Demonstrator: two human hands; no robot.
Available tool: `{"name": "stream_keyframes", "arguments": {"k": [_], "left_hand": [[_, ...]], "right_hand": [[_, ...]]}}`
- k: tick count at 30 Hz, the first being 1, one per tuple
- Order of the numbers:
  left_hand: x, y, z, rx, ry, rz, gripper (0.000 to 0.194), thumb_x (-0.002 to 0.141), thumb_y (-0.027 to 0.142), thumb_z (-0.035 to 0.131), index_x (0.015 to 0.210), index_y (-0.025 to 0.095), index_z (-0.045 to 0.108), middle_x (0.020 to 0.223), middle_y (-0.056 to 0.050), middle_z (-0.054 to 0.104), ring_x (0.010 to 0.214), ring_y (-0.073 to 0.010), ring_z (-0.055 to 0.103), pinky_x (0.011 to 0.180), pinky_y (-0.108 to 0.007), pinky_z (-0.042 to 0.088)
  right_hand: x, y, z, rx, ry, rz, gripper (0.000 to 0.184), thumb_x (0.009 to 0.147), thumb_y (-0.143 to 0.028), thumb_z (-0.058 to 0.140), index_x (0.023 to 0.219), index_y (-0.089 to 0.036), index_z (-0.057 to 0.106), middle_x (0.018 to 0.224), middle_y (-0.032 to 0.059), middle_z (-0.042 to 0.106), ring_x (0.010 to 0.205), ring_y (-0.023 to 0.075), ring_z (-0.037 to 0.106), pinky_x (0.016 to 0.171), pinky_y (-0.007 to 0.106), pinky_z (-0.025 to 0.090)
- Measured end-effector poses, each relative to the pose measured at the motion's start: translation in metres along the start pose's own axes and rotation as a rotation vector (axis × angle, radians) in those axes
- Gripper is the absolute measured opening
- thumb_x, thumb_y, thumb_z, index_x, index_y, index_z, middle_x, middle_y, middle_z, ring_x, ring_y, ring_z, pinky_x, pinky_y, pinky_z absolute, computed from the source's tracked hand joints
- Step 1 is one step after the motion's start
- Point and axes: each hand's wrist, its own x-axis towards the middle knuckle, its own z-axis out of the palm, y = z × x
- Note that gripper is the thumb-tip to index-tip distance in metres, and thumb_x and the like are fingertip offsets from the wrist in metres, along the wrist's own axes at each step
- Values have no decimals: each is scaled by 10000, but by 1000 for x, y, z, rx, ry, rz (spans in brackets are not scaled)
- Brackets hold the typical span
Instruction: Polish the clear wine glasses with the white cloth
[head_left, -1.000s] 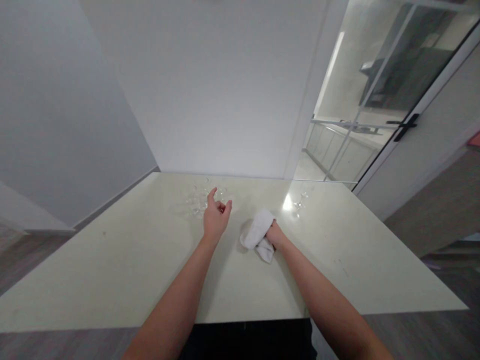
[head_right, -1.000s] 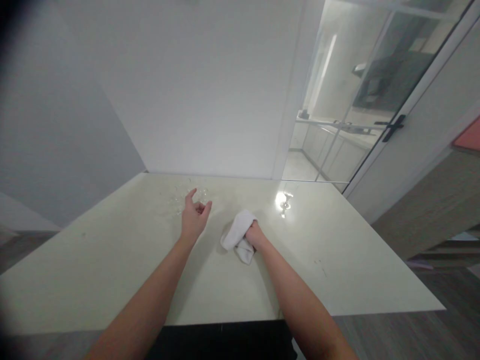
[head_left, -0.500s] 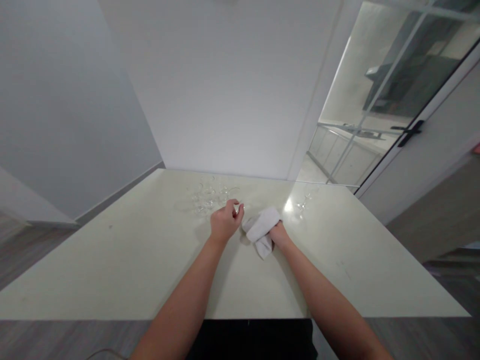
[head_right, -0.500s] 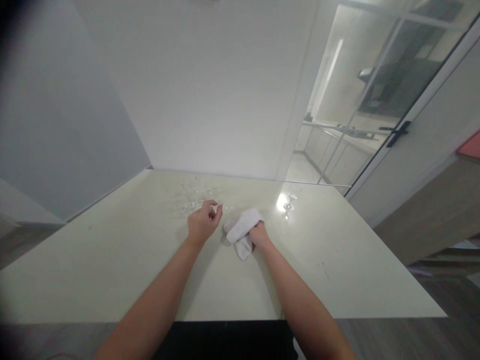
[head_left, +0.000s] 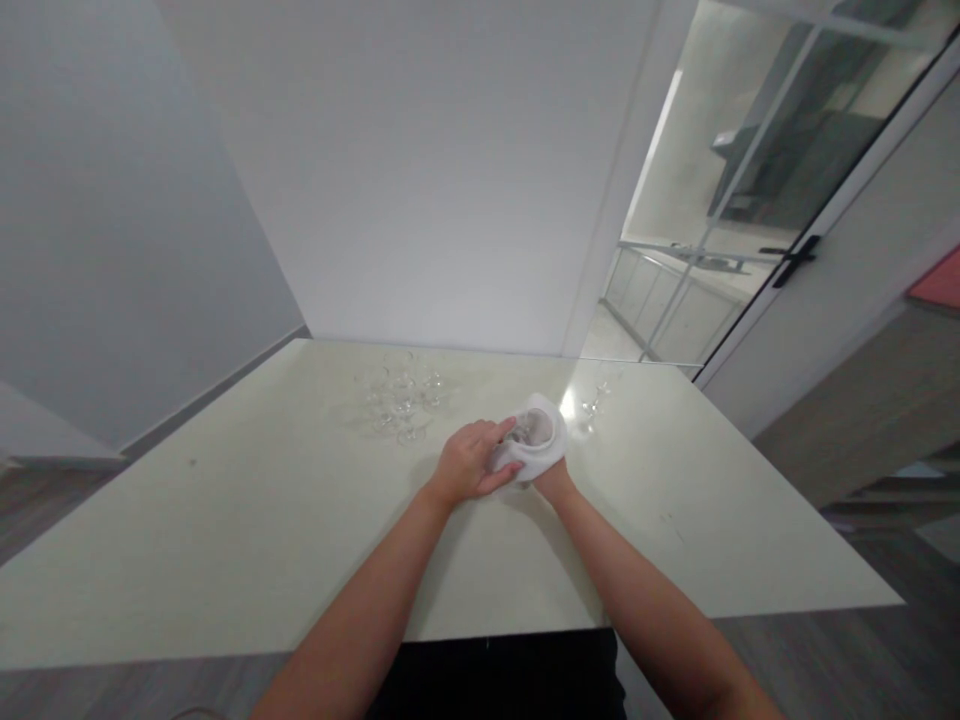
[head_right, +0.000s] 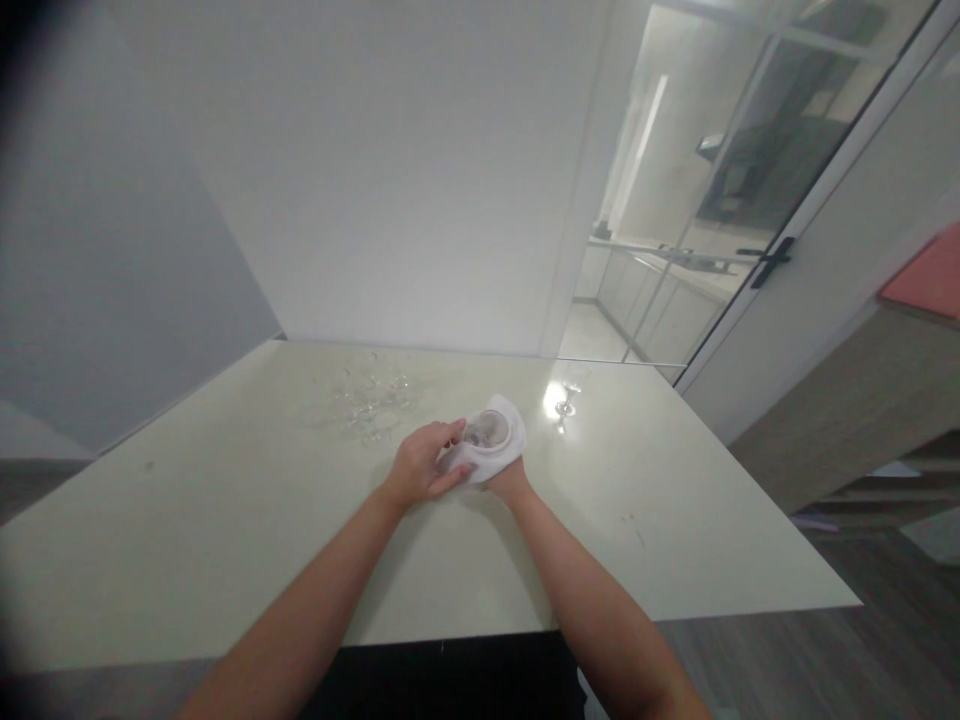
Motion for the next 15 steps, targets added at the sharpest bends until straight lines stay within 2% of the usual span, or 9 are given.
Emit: {"name": "stream_keyframes", "arguments": {"k": [3,6,11,15], "left_hand": [[2,-2,3,24,-17,-52,407,914,384,540,1281,209,557,1070,-115,679,994,-250,628,869,-397,484],[3,-4,5,15,-59,-93,308,946,320,482,1214,208,588,1112,-114,669,1046,-249,613,898,-398,479],[1,-5,7,5,-88,-161,295,924,314,520,1188,191,571,1051,-109,668,982,-236,617,889,-389,484],[1,-2,9,-112,-144,-280,224,874,309,564,1063,191,589,921,-69,670,848,-201,620,804,-346,486]], "right_hand": [[-2,-2,0,230,173,67,252,716,-323,708,932,-204,655,994,40,713,970,237,657,993,410,491],[-1,-4,5,493,266,125,229,698,-321,697,875,-189,636,904,38,713,860,217,670,857,369,549],[2,-3,11,656,317,256,257,645,-343,736,845,-208,647,834,16,720,777,194,682,738,324,580],[3,0,9,638,290,242,276,617,-363,781,806,-210,650,790,-5,711,724,171,667,702,302,581]]}}
